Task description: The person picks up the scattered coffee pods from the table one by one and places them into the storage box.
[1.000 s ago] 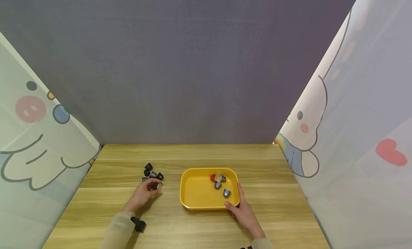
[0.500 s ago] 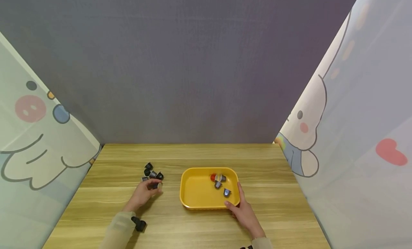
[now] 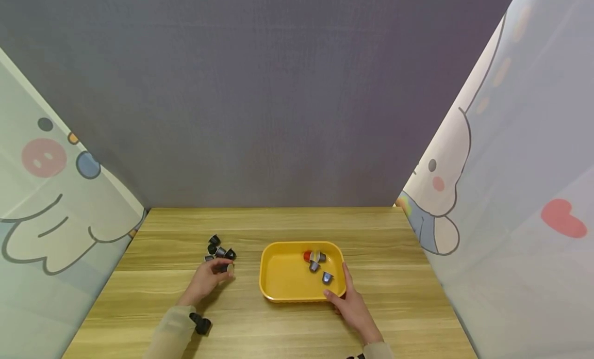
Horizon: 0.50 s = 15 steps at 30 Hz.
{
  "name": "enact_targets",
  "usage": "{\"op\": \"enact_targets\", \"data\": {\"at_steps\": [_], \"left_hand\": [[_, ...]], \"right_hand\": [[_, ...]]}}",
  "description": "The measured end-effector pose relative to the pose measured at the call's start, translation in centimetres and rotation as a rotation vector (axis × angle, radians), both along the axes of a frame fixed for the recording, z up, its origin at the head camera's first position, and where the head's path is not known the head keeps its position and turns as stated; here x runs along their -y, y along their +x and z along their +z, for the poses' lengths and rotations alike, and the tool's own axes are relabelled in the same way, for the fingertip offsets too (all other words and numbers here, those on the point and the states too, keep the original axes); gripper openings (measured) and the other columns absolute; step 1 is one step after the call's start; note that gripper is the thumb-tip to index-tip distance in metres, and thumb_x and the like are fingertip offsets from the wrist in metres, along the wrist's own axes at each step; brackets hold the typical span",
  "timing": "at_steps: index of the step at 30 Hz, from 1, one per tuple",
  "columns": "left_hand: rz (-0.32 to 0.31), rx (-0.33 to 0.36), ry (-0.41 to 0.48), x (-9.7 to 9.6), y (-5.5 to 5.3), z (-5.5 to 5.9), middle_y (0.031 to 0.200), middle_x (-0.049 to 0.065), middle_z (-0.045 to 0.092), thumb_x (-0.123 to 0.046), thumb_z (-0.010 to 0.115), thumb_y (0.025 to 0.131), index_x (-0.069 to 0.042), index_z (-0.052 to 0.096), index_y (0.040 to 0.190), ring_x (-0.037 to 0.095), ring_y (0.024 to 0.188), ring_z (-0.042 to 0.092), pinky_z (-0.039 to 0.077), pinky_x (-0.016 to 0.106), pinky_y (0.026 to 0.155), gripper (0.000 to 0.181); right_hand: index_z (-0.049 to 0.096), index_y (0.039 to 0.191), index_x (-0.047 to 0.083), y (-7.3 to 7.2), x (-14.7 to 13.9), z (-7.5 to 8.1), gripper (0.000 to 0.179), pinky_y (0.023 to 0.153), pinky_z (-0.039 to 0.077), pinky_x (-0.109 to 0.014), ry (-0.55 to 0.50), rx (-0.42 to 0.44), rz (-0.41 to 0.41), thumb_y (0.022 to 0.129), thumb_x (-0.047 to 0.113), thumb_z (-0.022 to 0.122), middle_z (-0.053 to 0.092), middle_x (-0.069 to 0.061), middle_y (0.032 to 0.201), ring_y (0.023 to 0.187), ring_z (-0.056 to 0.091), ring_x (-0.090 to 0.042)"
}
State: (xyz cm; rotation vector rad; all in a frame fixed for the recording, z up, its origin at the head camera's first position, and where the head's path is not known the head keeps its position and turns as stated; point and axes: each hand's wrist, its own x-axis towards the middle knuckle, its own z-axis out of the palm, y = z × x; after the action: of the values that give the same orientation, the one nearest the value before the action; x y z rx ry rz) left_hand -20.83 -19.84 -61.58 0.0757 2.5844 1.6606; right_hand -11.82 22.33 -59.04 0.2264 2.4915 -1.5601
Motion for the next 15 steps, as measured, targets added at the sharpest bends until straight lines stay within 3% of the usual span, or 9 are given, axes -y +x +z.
{"op": "enact_targets", "data": {"at_steps": [15], "left_hand": [[0.002, -0.010, -0.014, -0.14, 0.07, 1.00, 0.106, 0.006, 0.071, -0.010, 0.084, 0.081, -0.004, 0.073, 0.113, 0.020, 0.091, 0.065, 0.052, 0.031, 0.076, 0.034]], "right_hand": [[0.003, 0.162, 0.029, 0.00, -0.04, -0.13, 0.098, 0.059, 0.051, -0.030, -0.004, 0.004, -0.001, 0.093, 0.036, 0.072, 0.053, -0.006, 0.065, 0.063, 0.056, -0.020]]}}
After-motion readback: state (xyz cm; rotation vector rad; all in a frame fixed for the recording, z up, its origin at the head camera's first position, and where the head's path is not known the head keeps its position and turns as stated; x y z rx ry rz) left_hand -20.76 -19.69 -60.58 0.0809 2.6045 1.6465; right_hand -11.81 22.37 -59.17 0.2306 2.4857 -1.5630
